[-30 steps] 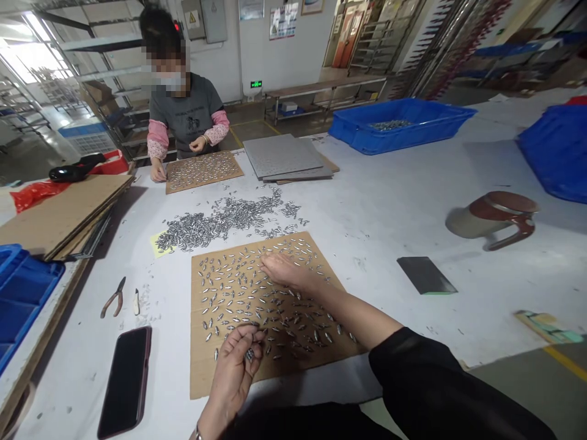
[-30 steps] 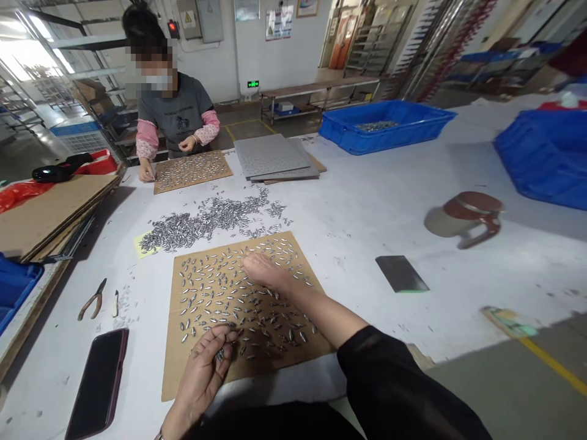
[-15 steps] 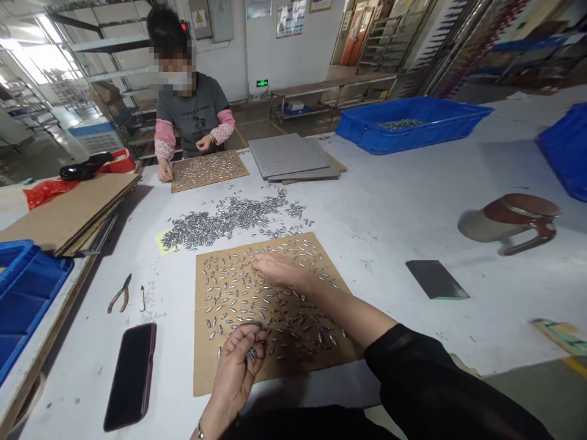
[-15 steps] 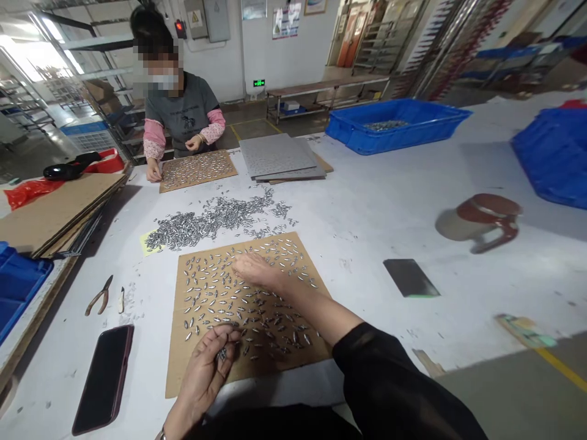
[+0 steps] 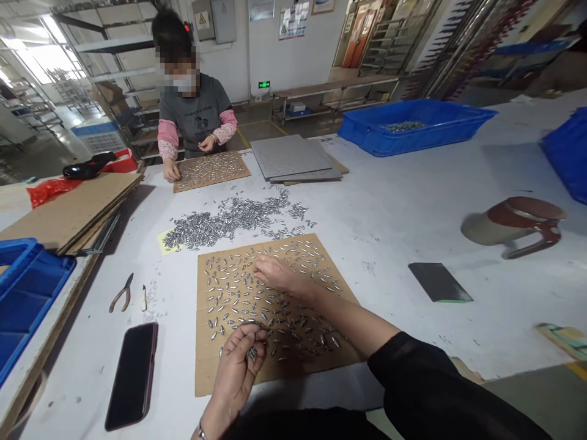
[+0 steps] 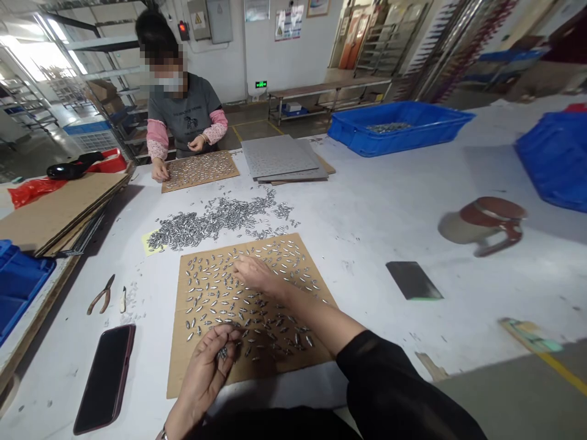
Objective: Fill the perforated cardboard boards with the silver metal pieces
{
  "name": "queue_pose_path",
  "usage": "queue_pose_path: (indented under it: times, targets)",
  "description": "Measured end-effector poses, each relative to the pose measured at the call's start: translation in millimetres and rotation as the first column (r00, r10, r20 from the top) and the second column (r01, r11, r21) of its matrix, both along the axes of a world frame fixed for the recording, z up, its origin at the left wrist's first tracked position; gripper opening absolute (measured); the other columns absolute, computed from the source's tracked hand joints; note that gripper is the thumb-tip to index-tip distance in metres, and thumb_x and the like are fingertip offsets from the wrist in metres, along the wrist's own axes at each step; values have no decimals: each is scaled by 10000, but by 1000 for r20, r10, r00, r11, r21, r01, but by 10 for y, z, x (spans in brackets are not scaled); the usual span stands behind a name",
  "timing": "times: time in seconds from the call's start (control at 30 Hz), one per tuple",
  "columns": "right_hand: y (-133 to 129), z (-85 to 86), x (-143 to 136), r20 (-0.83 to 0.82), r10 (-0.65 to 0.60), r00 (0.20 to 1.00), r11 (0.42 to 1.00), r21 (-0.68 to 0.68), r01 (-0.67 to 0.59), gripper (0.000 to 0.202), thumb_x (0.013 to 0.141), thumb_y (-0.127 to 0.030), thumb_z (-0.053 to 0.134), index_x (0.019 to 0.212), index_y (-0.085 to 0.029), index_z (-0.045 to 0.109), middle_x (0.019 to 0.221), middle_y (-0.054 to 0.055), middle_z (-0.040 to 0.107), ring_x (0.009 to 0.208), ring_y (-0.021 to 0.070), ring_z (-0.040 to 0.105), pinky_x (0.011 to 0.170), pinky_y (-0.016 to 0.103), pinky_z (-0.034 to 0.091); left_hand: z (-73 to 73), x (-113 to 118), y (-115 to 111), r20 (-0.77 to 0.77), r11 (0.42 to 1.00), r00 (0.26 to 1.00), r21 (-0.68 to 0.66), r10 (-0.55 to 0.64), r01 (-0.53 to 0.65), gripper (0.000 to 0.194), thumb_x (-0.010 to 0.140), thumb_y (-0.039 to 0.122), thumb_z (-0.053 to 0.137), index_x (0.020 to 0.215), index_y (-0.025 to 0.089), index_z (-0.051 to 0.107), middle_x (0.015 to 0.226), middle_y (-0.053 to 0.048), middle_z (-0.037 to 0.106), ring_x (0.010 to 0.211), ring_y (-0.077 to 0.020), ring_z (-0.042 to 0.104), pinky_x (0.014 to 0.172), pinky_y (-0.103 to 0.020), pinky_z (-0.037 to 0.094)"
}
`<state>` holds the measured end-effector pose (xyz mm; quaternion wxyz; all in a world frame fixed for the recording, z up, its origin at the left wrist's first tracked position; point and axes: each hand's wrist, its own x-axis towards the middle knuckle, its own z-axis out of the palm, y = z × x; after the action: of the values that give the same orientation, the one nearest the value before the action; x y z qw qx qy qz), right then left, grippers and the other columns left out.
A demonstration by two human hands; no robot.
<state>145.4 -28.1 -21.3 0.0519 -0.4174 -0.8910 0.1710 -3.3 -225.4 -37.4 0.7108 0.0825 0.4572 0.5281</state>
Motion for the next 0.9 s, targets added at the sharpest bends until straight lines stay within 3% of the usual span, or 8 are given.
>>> queue_pose_path:
  times: [0.1, 0.17, 0.23, 0.3, 0.43, 0.67, 0.77, 0.9]
  targets:
    - [-196, 96, 57, -181, -43, 983, 998, 41, 51, 215, 1053, -214, 469, 1012, -171, 676, 1050, 76, 684, 940, 173, 606, 806, 276, 430, 6, -16, 14, 55, 1000, 998, 29, 10, -11, 331, 749, 313, 876, 982, 122, 739, 977, -111, 754, 719, -123, 660, 629, -212, 507]
    - [-451, 139, 79, -260, 55, 964, 996, 80, -35, 259, 1060, -234, 450, 945, -174, 675, 945, 61, 683, 875, 167, 592, 782, 281, 418, 28, -17, 31, 137, 999, 990, 31, 23, -27, 338, 802, 333, 831, 1041, 112, 739, 1104, -151, 749, 891, -197, 711, 751, -278, 563]
    - [-746, 149, 96, -260, 277, 925, 960, 119, -254, 252, 1048, -260, 479, 915, -183, 678, 892, 47, 676, 844, 170, 573, 780, 293, 410, 59, -6, 47, 207, 998, 977, 25, 51, -58, 304, 839, 327, 796, 1047, 114, 737, 1135, -147, 749, 986, -228, 714, 865, -334, 575]
    - [-1002, 137, 123, -215, 398, 892, 915, 162, -369, 207, 1031, -246, 504, 955, -186, 687, 952, 59, 685, 896, 186, 567, 823, 318, 406, 87, 19, 56, 242, 997, 968, 25, 66, -74, 239, 867, 305, 765, 1026, 129, 735, 1095, -112, 759, 956, -206, 715, 898, -342, 573]
    - [-1239, 118, 208, -134, 360, 923, 929, 144, -342, 146, 999, -198, 534, 987, -173, 678, 1032, 83, 687, 937, 209, 557, 853, 351, 395, 115, 97, 38, 250, 999, 968, 32, -10, 2, 209, 892, 309, 738, 1024, 148, 726, 1115, -98, 752, 958, -199, 711, 913, -348, 574]
    - [-1121, 140, 274, -237, 259, 936, 963, -8, -268, 139, 986, -182, 510, 908, -167, 625, 905, 48, 652, 842, 180, 544, 786, 304, 396, 105, 118, -2, 149, 999, 989, 45, -21, 14, 214, 816, 257, 820, 974, 133, 746, 1072, -98, 754, 981, -207, 707, 967, -373, 559]
    - [-839, 130, 289, -270, 86, 959, 995, -27, -96, 178, 1008, -203, 471, 908, -171, 615, 887, 40, 636, 806, 165, 534, 745, 279, 384, 108, 93, -10, 106, 998, 993, 44, -57, 53, 293, 797, 224, 833, 1051, 104, 751, 1129, -156, 754, 1015, -236, 719, 927, -348, 569]
    - [-396, 85, 248, -70, -95, 993, 994, 48, 99, 194, 1006, -190, 476, 942, -164, 657, 950, 76, 659, 869, 185, 557, 774, 288, 383, 113, 88, -24, 67, 997, 995, 9, -72, 72, 305, 776, 231, 848, 1031, 89, 758, 1084, -178, 768, 933, -231, 739, 821, -304, 587]
